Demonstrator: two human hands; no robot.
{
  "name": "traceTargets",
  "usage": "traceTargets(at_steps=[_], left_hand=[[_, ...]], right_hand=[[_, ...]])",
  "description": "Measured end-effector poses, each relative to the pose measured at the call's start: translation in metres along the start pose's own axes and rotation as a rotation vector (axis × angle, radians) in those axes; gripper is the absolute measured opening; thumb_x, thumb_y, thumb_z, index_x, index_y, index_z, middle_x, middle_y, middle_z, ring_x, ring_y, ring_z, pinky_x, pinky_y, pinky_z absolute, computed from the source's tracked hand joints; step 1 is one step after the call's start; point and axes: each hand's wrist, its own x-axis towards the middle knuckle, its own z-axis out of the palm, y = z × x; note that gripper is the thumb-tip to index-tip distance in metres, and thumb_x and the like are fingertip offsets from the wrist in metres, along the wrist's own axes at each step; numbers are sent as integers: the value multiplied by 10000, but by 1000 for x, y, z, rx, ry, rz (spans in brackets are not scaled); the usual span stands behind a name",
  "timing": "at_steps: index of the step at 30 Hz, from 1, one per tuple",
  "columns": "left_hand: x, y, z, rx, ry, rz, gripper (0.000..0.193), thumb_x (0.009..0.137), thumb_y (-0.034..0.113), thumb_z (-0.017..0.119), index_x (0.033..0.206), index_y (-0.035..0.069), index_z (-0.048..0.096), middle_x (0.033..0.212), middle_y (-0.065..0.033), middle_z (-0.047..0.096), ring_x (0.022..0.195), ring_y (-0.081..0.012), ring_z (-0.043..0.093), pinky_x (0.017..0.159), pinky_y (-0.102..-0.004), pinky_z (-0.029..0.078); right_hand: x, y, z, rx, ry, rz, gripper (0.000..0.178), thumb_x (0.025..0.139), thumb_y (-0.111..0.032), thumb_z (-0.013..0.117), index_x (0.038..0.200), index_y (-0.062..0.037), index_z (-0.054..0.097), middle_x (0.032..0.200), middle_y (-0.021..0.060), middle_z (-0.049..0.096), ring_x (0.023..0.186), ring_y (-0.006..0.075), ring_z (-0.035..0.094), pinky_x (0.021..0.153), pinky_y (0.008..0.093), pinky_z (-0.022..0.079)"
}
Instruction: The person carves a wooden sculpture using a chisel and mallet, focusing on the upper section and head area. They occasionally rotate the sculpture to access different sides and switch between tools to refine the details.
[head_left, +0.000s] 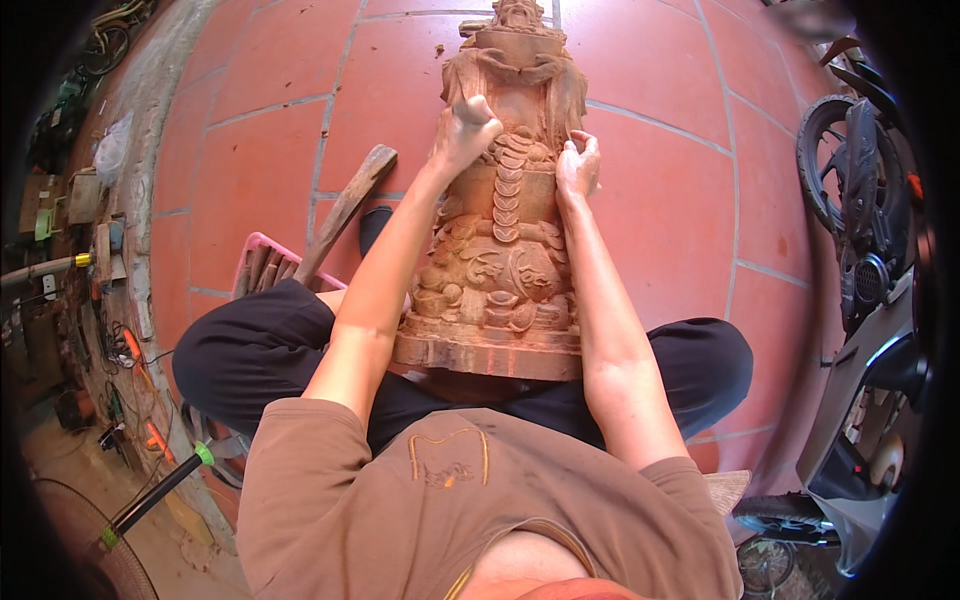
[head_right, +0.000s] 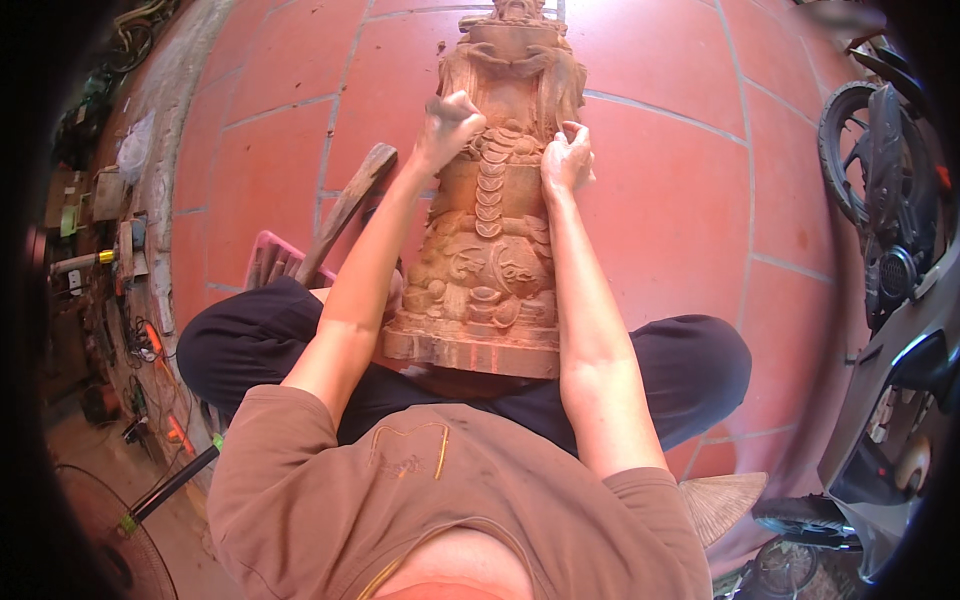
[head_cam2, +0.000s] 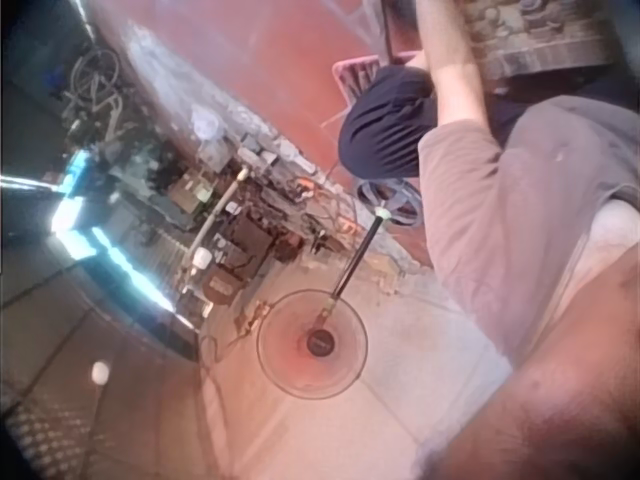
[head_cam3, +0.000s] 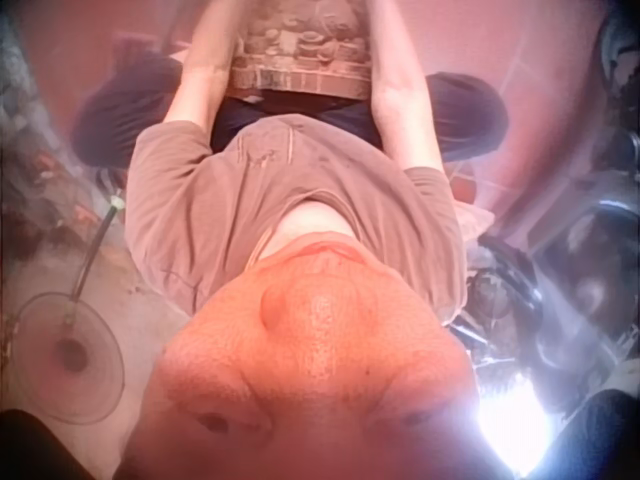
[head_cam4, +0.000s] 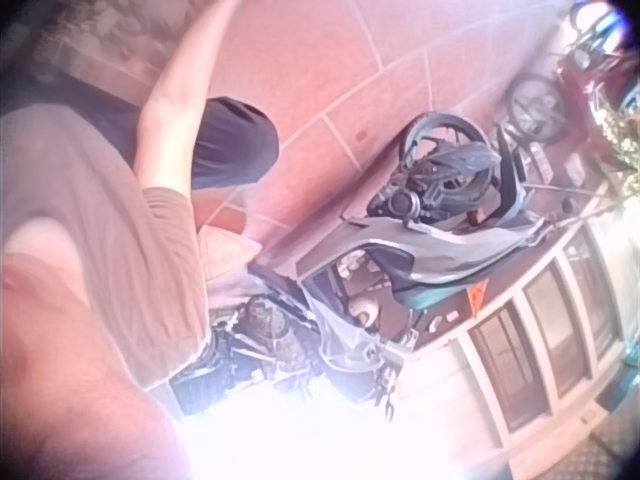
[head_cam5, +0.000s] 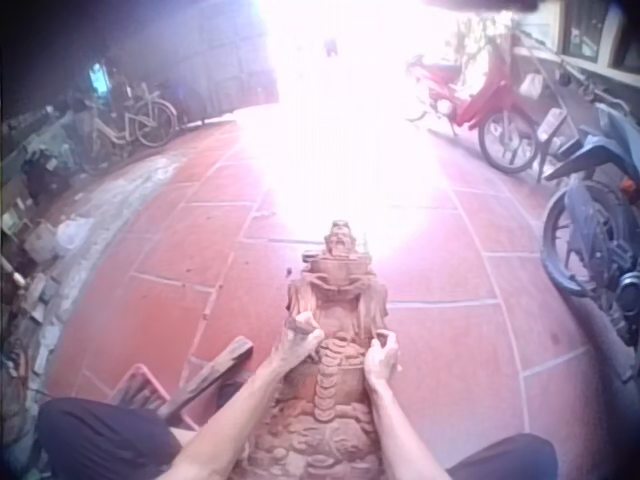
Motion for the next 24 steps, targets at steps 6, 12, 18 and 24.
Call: traceTargets(at_steps=[6,12,18,24], left_hand=[[15,5,7,-80,68,-2,116,761,105,673,743,29,588,665,-68,622,600,-156,595,568,-324,479],[5,10,0,27,-35,-7,101,755,103,666,751,38,589,666,-81,625,618,-181,612,575,-342,488],[15,3,8,-56,56,69,102,772,94,674,768,32,594,682,-77,611,627,-175,604,588,-332,485],[7,1,0,-30,-139,63,127,790,97,680,755,29,579,696,-45,605,648,-128,578,578,-305,468]], right_hand=[[-1,-2,2,-34,6,-10,217,862,-191,633,1077,-217,620,995,77,695,1009,288,619,936,529,338],[-1,-3,-2,-12,0,-8,212,865,-187,623,1076,-212,619,980,75,696,1019,290,618,937,536,332],[-3,-2,0,-15,5,-15,213,865,-182,614,1077,-207,618,997,70,693,1025,287,614,937,526,329],[1,-1,-1,6,3,-1,204,866,-180,614,1068,-204,620,1014,58,690,1033,288,607,942,521,325]])
